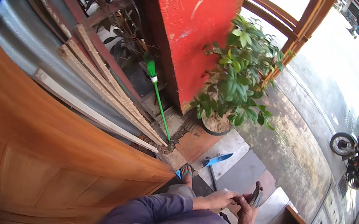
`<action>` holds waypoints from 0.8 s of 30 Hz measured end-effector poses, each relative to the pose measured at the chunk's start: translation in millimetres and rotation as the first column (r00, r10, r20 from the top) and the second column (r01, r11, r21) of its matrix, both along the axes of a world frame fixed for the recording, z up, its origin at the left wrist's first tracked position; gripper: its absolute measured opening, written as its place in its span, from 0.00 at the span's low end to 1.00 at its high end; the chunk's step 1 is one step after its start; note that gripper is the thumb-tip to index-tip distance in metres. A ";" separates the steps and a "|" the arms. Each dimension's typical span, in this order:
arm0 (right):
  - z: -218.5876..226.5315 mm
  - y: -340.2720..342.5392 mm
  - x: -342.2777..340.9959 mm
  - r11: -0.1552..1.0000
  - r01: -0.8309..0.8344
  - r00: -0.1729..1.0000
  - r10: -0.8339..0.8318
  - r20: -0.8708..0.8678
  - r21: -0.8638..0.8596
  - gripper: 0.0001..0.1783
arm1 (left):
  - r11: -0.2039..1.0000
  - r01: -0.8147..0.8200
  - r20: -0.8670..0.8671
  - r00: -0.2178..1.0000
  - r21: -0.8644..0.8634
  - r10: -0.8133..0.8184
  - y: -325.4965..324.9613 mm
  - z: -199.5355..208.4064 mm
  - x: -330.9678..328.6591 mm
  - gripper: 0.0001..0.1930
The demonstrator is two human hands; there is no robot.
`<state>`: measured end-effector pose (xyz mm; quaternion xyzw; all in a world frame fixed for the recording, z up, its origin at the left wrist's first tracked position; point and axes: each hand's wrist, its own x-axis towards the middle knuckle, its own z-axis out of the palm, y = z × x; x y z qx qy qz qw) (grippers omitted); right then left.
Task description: The person retrieves nails, positions a wooden board across a wooden door panel, and hammers nails into wooden blocks across the panel using a hammer.
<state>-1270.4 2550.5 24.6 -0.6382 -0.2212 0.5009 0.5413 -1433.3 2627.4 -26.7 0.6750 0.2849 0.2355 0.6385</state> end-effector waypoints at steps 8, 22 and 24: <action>-5.9 -48.4 100.3 0.951 0.282 0.937 -0.245 -0.249 0.125 0.17 | 0.823 0.145 0.121 0.988 -0.549 -0.094 -20.7 2.1 71.8 0.10; 3.9 -247.3 230.6 0.709 0.672 0.678 -0.474 -0.562 0.214 0.12 | 0.695 0.374 0.016 0.886 -0.615 -0.463 -150.5 71.5 257.7 0.14; 8.2 -270.3 234.4 0.715 0.668 0.694 -0.498 -0.519 0.206 0.12 | 0.664 0.456 -0.007 0.821 -0.592 -0.570 -165.9 76.9 279.4 0.13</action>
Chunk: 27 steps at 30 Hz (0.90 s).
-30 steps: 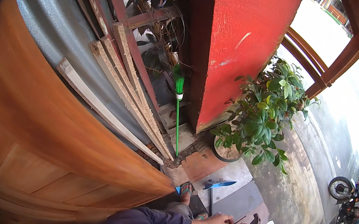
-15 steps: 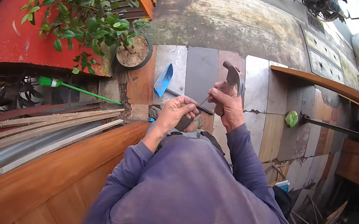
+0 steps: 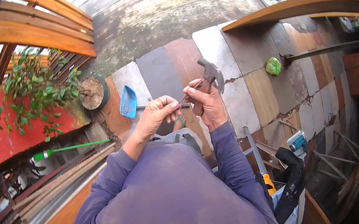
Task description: The person retrieves nails, positions a wooden board across a wooden door panel, and hammers nails into wooden blocks across the panel using a hammer.
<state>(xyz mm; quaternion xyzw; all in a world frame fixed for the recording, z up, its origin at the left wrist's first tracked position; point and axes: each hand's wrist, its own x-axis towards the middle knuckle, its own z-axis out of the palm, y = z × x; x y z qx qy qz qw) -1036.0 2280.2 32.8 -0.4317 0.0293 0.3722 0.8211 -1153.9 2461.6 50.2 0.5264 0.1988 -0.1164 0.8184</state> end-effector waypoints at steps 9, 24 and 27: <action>-3.3 -83.4 -38.3 0.877 0.471 0.877 -0.453 0.159 -0.100 0.11 | 0.928 0.330 -0.056 0.944 0.171 -0.325 -53.8 -24.0 45.2 0.10; 12.0 -190.3 -77.2 0.325 0.856 0.486 -0.773 0.408 -0.403 0.14 | 0.414 0.390 0.367 0.193 0.822 -0.910 -228.0 -23.2 157.0 0.11; 2.6 -215.6 -66.3 0.276 0.867 0.456 -0.775 0.438 -0.415 0.13 | 0.416 0.342 0.401 0.117 0.843 -0.909 -248.0 -45.8 183.8 0.10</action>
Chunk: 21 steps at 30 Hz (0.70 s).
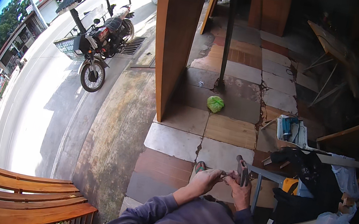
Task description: The person retrieves nails, positions a wooden board across a wooden door panel, and hammers nails into wooden blocks across the panel using a hammer.
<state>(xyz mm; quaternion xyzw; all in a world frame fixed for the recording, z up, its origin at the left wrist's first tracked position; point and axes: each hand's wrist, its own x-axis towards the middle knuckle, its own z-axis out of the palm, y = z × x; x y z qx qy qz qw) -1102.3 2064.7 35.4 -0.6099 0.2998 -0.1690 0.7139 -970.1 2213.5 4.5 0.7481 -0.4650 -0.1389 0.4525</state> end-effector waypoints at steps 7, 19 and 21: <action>60.2 -80.4 97.4 0.978 -0.130 0.924 0.059 0.378 0.164 0.21 | 0.940 -0.297 -0.041 0.951 0.170 0.307 7.3 -52.6 112.8 0.09; 279.0 -146.2 203.1 0.969 -0.192 0.117 0.180 0.977 -0.155 0.20 | 0.883 -0.350 -0.170 0.894 0.313 0.415 -58.3 -95.4 259.1 0.10; 319.4 -143.1 223.3 0.977 0.149 0.261 -0.188 0.947 0.153 0.24 | 0.886 -0.308 -0.156 0.913 0.346 0.378 -101.8 -95.6 276.3 0.10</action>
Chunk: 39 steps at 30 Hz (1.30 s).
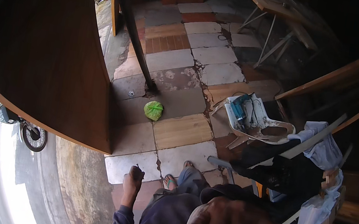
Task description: The person retrieves nails, positions a wooden board across a wooden door panel, and hammers nails into wooden blocks across the panel using a hammer.
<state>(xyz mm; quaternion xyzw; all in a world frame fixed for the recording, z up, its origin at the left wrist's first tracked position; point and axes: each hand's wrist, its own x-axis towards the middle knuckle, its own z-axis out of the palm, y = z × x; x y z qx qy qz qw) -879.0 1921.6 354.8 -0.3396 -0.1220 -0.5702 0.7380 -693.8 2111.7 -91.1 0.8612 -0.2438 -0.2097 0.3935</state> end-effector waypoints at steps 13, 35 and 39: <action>-184.8 -383.3 124.2 0.998 -0.051 0.926 0.061 -0.373 0.038 0.34 | 0.834 0.001 -0.129 0.988 0.552 0.084 -87.0 -136.0 87.7 0.09; -562.3 -681.8 182.3 0.693 0.668 -0.316 0.595 -0.739 0.272 0.22 | 0.977 0.060 0.052 0.996 0.204 -0.072 -715.5 -140.5 529.5 0.10; -578.6 -724.2 189.5 0.772 0.521 -0.470 0.615 -0.633 0.364 0.26 | 0.989 0.146 0.197 0.970 0.011 -0.145 -846.8 -118.3 626.8 0.10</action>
